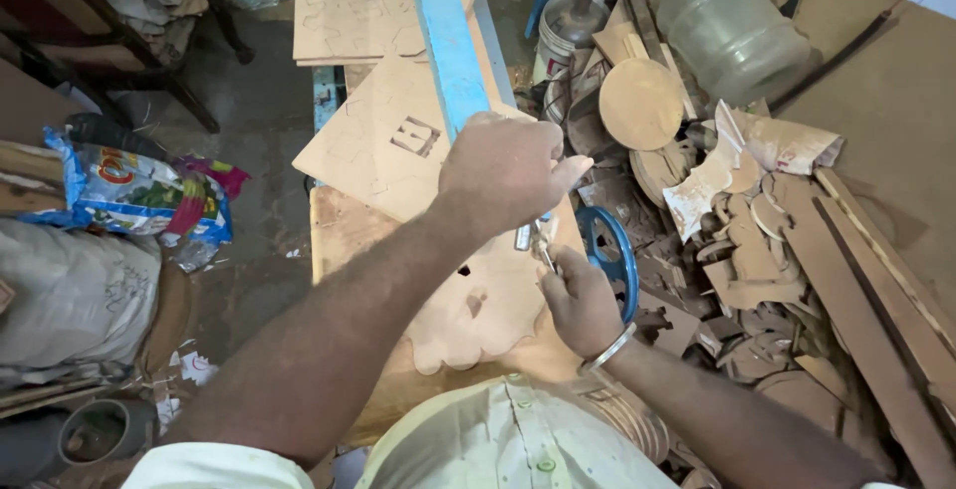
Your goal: Cutting complex shapes out of a wooden board using a scroll saw.
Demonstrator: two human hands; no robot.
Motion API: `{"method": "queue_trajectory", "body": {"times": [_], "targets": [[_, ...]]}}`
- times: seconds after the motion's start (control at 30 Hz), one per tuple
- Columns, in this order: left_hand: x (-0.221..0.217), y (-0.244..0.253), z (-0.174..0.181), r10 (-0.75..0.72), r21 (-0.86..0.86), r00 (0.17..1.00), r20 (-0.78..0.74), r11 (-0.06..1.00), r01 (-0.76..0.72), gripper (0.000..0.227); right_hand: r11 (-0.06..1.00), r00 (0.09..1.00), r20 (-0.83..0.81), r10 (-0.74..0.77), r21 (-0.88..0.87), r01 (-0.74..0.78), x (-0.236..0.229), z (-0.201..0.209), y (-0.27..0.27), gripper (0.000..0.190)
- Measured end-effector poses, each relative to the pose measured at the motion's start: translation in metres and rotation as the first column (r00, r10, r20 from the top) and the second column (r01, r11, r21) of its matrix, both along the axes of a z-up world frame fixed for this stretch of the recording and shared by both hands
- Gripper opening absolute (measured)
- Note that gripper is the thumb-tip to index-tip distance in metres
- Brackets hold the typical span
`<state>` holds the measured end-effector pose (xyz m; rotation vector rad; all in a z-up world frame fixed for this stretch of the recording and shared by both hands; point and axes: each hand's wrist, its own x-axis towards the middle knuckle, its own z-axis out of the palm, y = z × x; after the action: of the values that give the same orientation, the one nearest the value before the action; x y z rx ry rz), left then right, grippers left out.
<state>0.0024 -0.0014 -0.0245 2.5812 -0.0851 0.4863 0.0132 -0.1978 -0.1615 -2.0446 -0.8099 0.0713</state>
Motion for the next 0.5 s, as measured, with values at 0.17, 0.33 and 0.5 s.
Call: {"method": "queue_trajectory", "body": {"times": [0.17, 0.33, 0.5], "targets": [[0.003, -0.001, -0.004, 0.071, -0.158, 0.991, 0.112, 0.986, -0.052, 0.039, 0.997, 0.969, 0.235, -0.079, 0.026, 0.075, 0.028, -0.048, 0.008, 0.019], [0.009, 0.005, -0.015, 0.297, -0.302, 0.794, 0.530, 0.941, -0.151, 0.039, 0.992, 0.862, 0.494, -0.114, 0.109, 0.069, 0.119, -0.100, 0.023, 0.011], [-0.001, 0.022, -0.103, 0.421, -0.779, 0.826, 0.375, 0.626, 0.035, 0.043, 0.970, 0.779, 0.627, -0.017, 0.199, -0.139, 0.157, -0.020, 0.067, 0.015]]}}
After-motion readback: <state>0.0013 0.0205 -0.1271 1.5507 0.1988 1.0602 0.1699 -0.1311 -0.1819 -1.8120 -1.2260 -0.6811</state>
